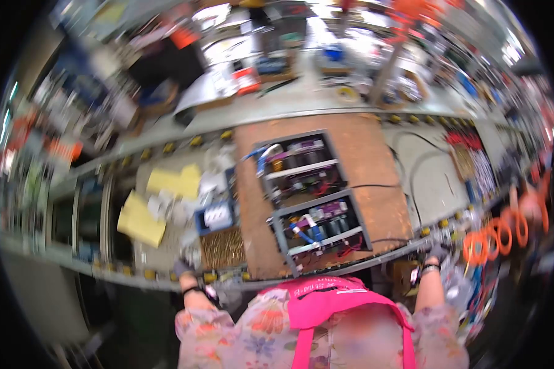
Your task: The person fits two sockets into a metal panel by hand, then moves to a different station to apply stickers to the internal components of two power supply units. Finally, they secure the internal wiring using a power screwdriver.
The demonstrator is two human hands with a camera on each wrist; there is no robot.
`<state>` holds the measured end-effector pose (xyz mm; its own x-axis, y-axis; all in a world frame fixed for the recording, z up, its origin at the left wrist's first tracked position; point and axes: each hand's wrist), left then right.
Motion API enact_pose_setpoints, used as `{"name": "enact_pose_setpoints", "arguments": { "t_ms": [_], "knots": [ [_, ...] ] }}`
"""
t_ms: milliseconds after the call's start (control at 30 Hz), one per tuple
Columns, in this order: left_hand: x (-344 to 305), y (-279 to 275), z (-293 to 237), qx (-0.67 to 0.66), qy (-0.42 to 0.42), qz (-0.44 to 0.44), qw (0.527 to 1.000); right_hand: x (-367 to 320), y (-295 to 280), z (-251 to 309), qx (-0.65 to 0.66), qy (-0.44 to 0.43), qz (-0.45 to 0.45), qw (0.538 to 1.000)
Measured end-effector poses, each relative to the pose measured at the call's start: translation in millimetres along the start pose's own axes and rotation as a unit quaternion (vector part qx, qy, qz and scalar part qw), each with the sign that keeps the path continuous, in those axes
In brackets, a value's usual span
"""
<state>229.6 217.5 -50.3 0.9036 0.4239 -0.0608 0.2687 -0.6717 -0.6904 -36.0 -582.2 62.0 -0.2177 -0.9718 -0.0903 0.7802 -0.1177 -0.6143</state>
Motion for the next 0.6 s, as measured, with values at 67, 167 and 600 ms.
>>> {"name": "enact_pose_setpoints", "arguments": {
  "t_ms": [67, 167, 600],
  "knots": [
    [-16, -16, 9, -0.087, 0.042, 0.004, 0.995, 61, 26, -48, -0.072, -0.064, -0.065, 0.993],
    [-67, -57, -80, -0.780, -0.275, 0.057, 0.560, 74, 39, -56, -0.014, 0.084, -0.037, 0.996],
    [-229, -27, -295, -0.590, -0.260, 0.333, 0.688, -22, -22, 34, -0.089, -0.341, 0.020, 0.936]
  ]
}}
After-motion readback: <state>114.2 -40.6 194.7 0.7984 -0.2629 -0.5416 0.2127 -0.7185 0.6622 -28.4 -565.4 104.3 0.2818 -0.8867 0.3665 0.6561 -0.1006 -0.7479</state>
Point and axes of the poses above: each hand's wrist, its own x-axis towards the middle knuckle, its own y-axis out of the palm, z = x × y, and after that the axes turned 14 degrees about -x, right-handed
